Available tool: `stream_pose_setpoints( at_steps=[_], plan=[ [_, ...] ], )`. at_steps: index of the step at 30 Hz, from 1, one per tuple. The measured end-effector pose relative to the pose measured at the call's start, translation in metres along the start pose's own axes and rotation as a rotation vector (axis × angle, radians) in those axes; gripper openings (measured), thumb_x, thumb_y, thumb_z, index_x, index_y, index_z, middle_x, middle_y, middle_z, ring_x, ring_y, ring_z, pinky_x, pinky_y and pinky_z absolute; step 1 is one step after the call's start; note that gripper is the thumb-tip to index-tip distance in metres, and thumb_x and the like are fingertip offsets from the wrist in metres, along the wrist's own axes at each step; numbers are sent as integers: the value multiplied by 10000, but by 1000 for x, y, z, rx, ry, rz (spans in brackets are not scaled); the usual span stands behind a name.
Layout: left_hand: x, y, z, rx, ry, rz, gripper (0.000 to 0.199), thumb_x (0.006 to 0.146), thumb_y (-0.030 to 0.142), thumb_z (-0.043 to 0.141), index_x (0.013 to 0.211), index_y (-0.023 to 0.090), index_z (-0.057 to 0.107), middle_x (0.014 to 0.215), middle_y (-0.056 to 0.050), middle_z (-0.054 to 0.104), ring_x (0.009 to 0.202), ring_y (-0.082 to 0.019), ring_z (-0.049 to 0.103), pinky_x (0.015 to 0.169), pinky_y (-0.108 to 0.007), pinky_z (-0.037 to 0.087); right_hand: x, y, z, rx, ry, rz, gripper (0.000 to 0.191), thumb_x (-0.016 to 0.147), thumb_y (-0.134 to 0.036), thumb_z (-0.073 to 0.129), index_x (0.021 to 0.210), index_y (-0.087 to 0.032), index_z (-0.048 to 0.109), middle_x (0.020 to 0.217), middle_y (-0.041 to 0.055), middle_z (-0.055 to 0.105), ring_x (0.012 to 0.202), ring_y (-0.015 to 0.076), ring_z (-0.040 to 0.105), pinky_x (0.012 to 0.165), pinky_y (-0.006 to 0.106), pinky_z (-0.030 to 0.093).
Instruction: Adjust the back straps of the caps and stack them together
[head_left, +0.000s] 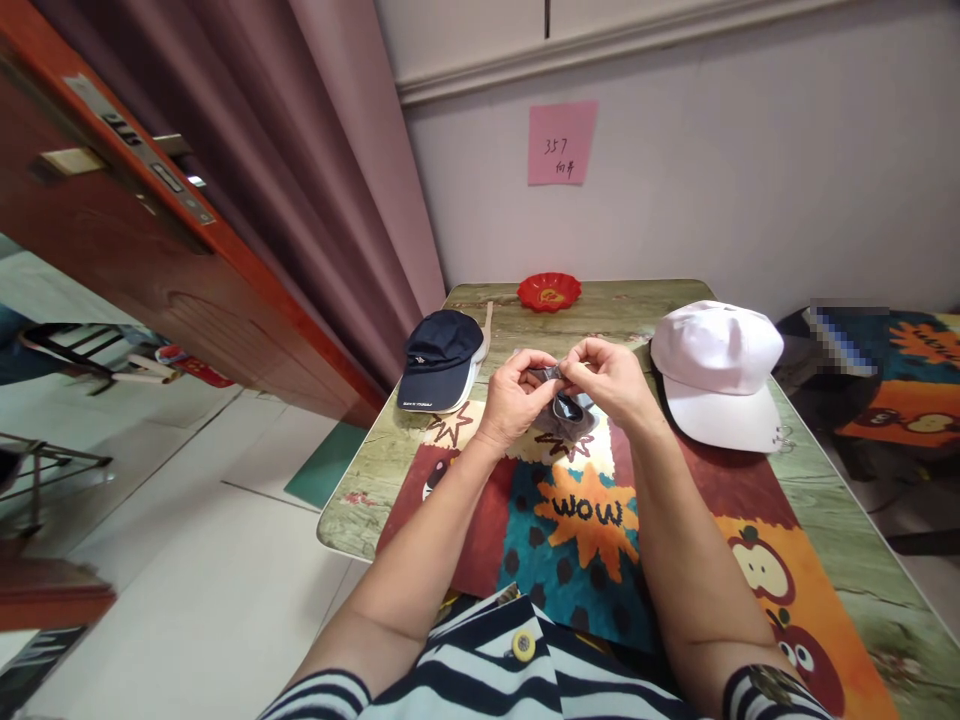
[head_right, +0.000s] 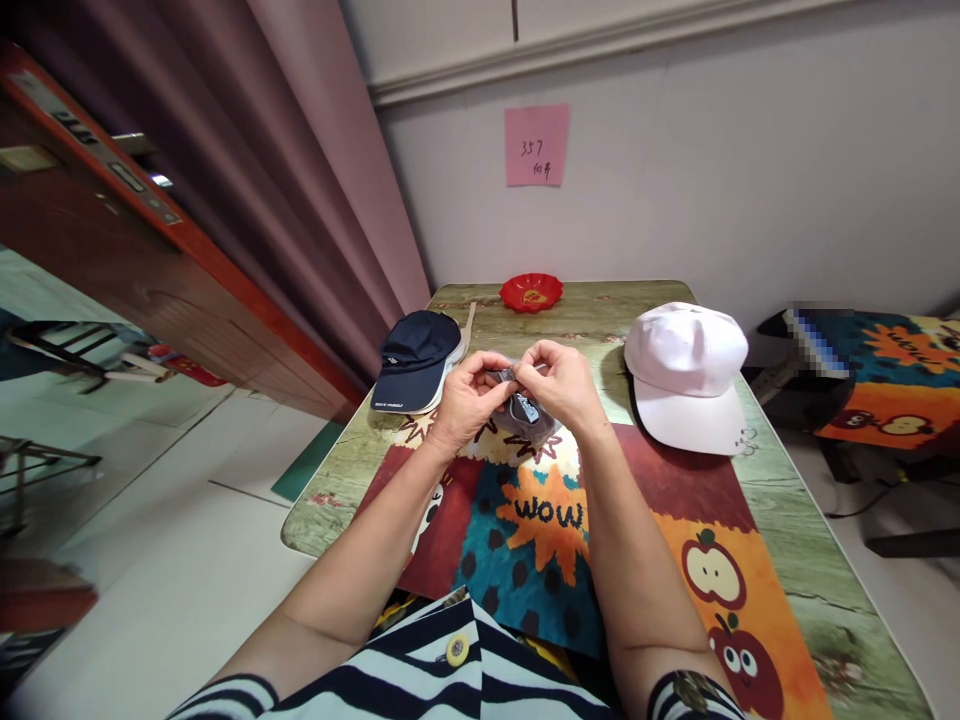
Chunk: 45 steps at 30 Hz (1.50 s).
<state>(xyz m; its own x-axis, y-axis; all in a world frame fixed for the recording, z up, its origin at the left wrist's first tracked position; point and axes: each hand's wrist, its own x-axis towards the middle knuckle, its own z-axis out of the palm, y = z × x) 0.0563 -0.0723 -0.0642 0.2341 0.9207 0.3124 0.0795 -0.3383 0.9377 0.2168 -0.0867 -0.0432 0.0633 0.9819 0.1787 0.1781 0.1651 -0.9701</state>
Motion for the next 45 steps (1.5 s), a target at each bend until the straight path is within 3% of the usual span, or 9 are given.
stream_pose_setpoints(
  at_steps=[7,15,21,29,34,40,45],
  plan=[
    [0,0,1,-7,12,-12,272,757,329,800,942,185,663,809,4,662,628,-95,593,602,-204,497,-1,-1,-1,7,36,-1,166,748,-323,688,711,-210,572,638,-3,640,574,165,671,585,274,558],
    [-1,1,-1,1,2,-20,244,758,294,786,940,186,665,792,9,654,615,-93,586,581,-201,483,1,0,-4,162,-39,53,273,720,-404,755,723,-201,574,639,-11,627,557,139,641,550,248,542],
    [0,3,0,-4,5,-29,250,741,289,789,933,184,668,787,9,654,606,-92,585,569,-200,474,0,0,-3,135,-76,79,273,721,-402,768,720,-198,586,628,-9,628,557,140,637,553,251,543],
    [0,5,-5,4,-49,-26,230,738,277,778,914,184,664,783,5,669,604,-100,603,558,-203,468,-1,2,-14,189,-206,96,412,642,-493,882,741,-163,654,657,13,660,572,117,621,543,221,537],
    [-1,6,-6,12,-64,-21,232,738,272,777,918,188,657,778,4,669,623,-110,620,566,-205,473,1,3,-15,244,-192,67,489,577,-552,915,760,-169,673,636,-1,654,542,115,594,511,233,527],
    [0,7,-9,14,-66,-12,233,744,261,763,929,186,644,797,4,662,603,-93,596,541,-190,456,-1,0,-18,225,-205,39,459,676,-580,848,835,-168,723,769,31,712,660,152,682,660,290,608],
    [1,3,-13,-49,-47,-21,254,755,266,755,971,177,656,830,-9,663,648,-110,615,599,-223,543,0,3,-18,279,-269,6,463,670,-507,882,952,-181,712,886,42,735,772,168,714,752,311,617]
  ],
)
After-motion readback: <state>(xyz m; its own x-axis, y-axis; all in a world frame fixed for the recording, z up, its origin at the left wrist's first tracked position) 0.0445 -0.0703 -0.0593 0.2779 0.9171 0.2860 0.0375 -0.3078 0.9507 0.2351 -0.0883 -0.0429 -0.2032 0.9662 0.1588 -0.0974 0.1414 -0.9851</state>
